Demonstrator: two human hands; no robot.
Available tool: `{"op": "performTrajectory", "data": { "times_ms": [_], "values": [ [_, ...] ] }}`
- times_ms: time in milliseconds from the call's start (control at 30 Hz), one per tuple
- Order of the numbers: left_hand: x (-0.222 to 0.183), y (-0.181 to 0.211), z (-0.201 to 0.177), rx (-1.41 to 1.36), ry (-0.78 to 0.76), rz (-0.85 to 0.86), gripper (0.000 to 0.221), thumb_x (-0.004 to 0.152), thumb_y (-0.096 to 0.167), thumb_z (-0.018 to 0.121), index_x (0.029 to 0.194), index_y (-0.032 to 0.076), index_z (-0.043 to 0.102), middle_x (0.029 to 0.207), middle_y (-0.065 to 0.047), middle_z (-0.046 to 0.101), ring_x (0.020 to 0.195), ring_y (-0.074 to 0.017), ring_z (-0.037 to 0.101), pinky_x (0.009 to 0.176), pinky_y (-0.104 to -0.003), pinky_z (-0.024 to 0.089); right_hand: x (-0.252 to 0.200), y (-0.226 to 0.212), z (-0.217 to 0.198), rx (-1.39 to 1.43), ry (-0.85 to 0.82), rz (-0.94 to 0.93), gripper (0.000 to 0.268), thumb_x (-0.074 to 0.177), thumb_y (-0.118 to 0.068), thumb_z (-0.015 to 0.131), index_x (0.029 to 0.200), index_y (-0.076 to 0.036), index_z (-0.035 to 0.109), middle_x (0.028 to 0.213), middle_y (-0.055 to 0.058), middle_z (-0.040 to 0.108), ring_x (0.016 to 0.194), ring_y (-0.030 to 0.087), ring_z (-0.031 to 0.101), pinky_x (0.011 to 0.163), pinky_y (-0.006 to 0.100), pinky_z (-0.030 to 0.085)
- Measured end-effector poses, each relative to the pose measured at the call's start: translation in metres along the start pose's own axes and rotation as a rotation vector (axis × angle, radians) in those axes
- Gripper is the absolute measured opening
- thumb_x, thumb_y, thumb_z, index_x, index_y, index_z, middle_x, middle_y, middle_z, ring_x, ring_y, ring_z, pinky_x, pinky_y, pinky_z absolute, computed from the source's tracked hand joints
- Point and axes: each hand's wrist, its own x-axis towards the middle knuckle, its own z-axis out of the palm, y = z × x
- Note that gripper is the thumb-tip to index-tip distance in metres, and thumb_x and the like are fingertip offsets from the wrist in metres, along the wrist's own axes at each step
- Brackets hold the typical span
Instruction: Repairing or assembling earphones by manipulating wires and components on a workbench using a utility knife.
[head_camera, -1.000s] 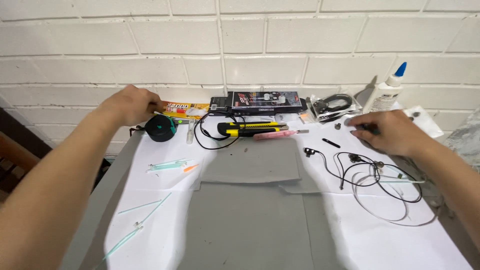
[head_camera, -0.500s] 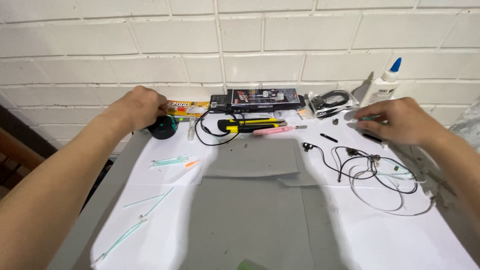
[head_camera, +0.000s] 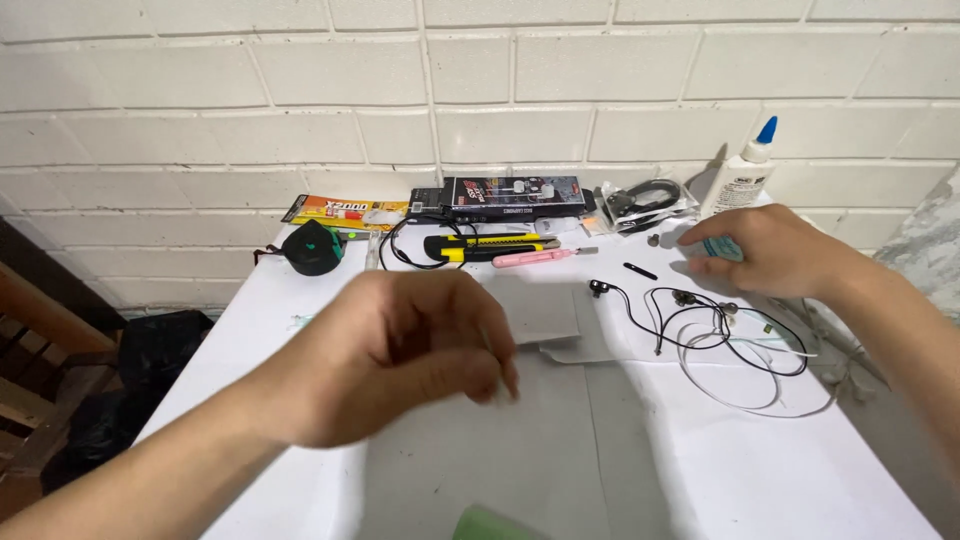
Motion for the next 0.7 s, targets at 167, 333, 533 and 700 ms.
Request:
{"op": "performTrajectory", "data": {
  "times_ms": [167, 333, 533, 700],
  "values": [
    [0.01, -0.01, -0.04, 0.58, -0.099, 0.182, 0.02, 0.089, 0.005, 0.057, 0.103, 0.008, 0.071, 0.091, -0.004, 0.081, 0.081, -0.0161, 0.077, 0.074, -0.033, 0.06, 0.013, 0.029, 0.02, -0.123, -0.084, 0.083, 0.06, 0.086, -0.022, 0.06, 0.144, -0.035, 0.054, 0.138, -0.002, 0.065, 0.123, 0.027, 0.062, 0.098, 0.04, 0.051],
    [0.009, -0.08, -0.132, 1.305, -0.128, -0.252, 0.033, 0.088, 0.015, 0.056, 0.111, 0.028, 0.077, 0.087, 0.001, 0.081, 0.08, -0.0221, 0.073, 0.076, -0.036, 0.054, 0.028, 0.05, 0.036, -0.148, -0.143, 0.053, 0.073, 0.088, -0.02, 0.057, 0.156, -0.02, 0.033, 0.155, 0.008, 0.047, 0.138, 0.032, 0.051, 0.112, 0.04, 0.044],
    [-0.022, -0.102, -0.147, 1.37, -0.014, -0.569, 0.038, 0.094, 0.021, 0.057, 0.13, 0.026, 0.065, 0.106, -0.003, 0.079, 0.103, -0.0277, 0.071, 0.092, -0.04, 0.052, 0.023, 0.036, 0.02, -0.198, -0.21, 0.115, 0.073, 0.086, -0.027, 0.064, 0.154, -0.027, 0.039, 0.143, 0.008, 0.061, 0.128, 0.031, 0.061, 0.104, 0.039, 0.05],
    [-0.058, -0.035, -0.104, 1.323, -0.195, -0.822, 0.021, 0.093, 0.052, 0.07, 0.097, 0.031, 0.073, 0.091, 0.01, 0.078, 0.086, -0.0112, 0.074, 0.084, -0.031, 0.055, 0.037, 0.044, 0.017, -0.338, -0.209, 0.138, 0.083, 0.08, -0.046, 0.068, 0.155, -0.027, 0.038, 0.13, 0.01, 0.072, 0.119, 0.031, 0.068, 0.099, 0.034, 0.053]
  ]
}}
